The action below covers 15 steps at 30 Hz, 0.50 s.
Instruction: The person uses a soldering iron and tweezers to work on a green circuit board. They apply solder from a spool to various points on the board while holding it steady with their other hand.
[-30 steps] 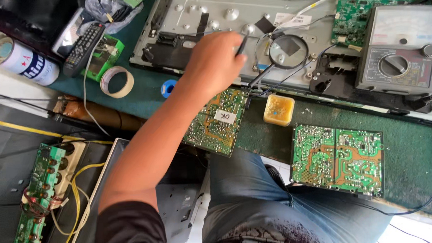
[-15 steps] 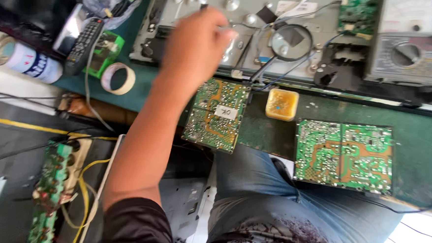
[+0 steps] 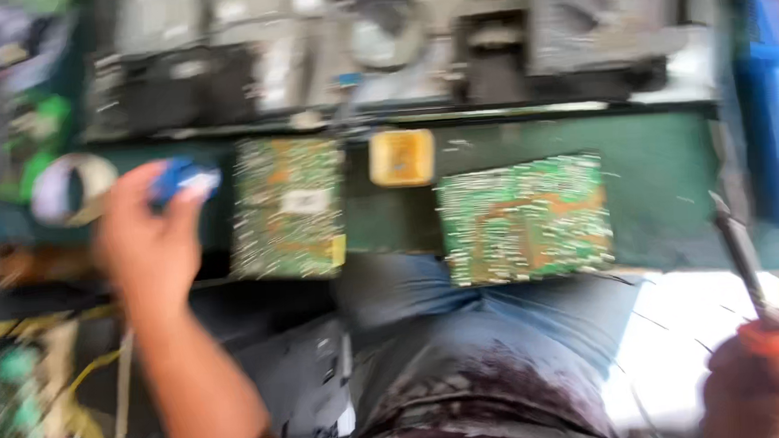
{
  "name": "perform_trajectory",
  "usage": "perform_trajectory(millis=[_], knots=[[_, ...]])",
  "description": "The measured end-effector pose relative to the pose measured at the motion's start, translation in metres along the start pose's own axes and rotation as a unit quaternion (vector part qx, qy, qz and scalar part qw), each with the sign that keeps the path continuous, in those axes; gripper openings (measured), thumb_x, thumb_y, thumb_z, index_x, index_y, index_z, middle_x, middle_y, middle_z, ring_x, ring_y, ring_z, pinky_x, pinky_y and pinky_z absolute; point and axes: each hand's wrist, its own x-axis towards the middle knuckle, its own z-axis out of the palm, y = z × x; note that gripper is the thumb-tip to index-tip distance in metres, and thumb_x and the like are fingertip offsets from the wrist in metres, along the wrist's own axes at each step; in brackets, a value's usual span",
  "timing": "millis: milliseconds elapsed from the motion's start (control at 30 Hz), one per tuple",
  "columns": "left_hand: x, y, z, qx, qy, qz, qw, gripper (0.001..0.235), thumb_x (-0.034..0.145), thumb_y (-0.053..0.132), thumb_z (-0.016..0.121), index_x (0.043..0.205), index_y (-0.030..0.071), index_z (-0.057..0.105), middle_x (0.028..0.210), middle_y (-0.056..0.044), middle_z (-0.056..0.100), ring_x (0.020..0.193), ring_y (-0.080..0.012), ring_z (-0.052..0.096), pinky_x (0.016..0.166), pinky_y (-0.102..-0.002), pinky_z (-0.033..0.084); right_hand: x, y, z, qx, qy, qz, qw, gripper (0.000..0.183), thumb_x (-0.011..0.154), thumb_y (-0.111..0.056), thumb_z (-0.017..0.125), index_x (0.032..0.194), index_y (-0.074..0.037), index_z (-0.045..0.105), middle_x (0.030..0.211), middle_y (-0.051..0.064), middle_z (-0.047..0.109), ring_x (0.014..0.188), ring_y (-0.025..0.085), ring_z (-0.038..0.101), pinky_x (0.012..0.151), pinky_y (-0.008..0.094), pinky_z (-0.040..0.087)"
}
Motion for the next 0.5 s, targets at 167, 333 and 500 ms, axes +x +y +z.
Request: perform_trajectory(millis=[167,333,500], knots=[[-0.043,0.045,-0.017,-0.165,0.202,0.07,0.963,0.038,0.119,-0.027,0.072,0.153,-0.019,0.057,0.151,-0.039,0.061,0.139,-0.0487,0.062,0.12,-0.056,0.053,0.023,0.078,0.064,-0.216,0.106,-0.27,0.932,0.051,0.097,-0.021,0.064,0.114,0.027,0.064,0.053,0.007,0.051,0.034,0.015,0.051,0.026,0.026,0.034],[-0.082,0.21,-0.005,-0.652,-0.194,-0.172,0.713,0.049,0.079,-0.002,0.084,0.125,-0.003,0.068,0.107,-0.026,0.076,0.086,-0.0383,0.084,0.067,-0.048,0.078,0.076,0.11,0.09,-0.534,-0.005,-0.633,0.56,0.046,0.09,-0.024,0.083,0.126,-0.021,0.055,0.139,0.01,0.052,0.109,0.038,0.083,0.096,0.039,0.072],[-0.101,0.242,0.057,-0.643,-0.371,-0.073,0.666,0.039,0.1,0.014,0.077,0.134,0.004,0.061,0.132,-0.013,0.053,0.119,-0.0224,0.063,0.106,-0.036,0.058,0.074,0.116,0.105,-0.403,0.01,-0.347,0.847,0.034,0.076,0.002,0.083,0.109,0.001,0.072,0.117,0.025,0.08,0.09,0.025,0.079,0.082,0.034,0.066]])
